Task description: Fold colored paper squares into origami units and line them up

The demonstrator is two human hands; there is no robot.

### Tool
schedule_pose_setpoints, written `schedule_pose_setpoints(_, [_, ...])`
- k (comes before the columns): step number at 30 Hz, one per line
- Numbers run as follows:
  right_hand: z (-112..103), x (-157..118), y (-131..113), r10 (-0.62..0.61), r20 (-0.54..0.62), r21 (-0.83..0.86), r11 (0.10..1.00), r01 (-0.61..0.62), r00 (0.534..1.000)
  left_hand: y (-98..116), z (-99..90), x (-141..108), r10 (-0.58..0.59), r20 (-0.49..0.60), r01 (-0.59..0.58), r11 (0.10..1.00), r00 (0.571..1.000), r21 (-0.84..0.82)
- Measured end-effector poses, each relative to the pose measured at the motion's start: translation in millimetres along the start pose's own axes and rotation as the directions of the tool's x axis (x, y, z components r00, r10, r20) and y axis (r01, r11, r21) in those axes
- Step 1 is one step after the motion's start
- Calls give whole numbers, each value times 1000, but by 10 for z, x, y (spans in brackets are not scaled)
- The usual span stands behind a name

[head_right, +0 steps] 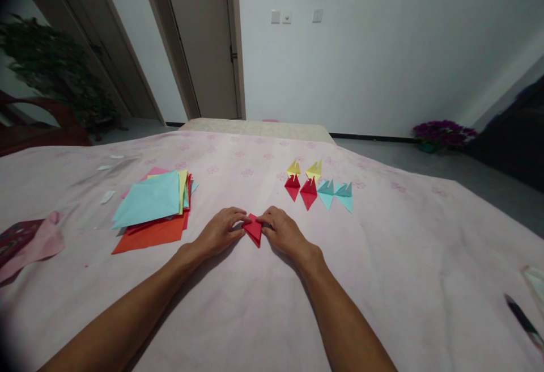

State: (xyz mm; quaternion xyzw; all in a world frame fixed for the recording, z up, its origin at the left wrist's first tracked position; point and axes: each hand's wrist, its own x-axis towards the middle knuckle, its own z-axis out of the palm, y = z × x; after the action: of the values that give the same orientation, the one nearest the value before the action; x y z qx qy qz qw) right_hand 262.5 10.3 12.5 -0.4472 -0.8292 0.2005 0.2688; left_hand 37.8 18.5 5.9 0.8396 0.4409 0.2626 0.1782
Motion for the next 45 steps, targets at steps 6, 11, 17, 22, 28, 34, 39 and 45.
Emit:
schedule_pose_setpoints(6, [-128, 106, -15, 54, 111, 102, 993, -66, 992, -46, -15, -4, -15, 18, 16, 1000, 1000, -25])
schedule_pose_setpoints(11, [-159, 224, 32, 104, 108, 246, 961, -128, 989, 3, 88, -29, -52, -82, 54, 998, 995, 19])
schedule_pose_setpoints(17, [-59, 287, 129, 135, 92, 140, 979, -147, 987, 11, 137, 2, -78, -138, 85, 995, 987, 45])
schedule_pose_setpoints(22, [82, 246, 64, 210, -50, -80, 974, -213, 977, 74, 138, 57, -142, -180, 164, 980, 973, 113])
schedule_pose_setpoints(28, [181, 218, 0, 252, -162, -190, 941, -281, 954, 95, 138, 72, -172, -194, 207, 962, 966, 180])
schedule_pose_setpoints(34, [206, 225, -16, 299, -204, -191, 922, -338, 932, 94, 143, 51, -184, -234, 221, 964, 955, 145])
schedule_pose_setpoints(39, [208, 221, -68, 311, -186, -235, 907, -350, 932, 37, 232, 42, 24, -269, 26, 983, 963, 182])
schedule_pose_setpoints(45, [193, 211, -112, 335, -189, -268, 887, -377, 923, -64, 326, 12, 127, -43, -115, 970, 991, 216])
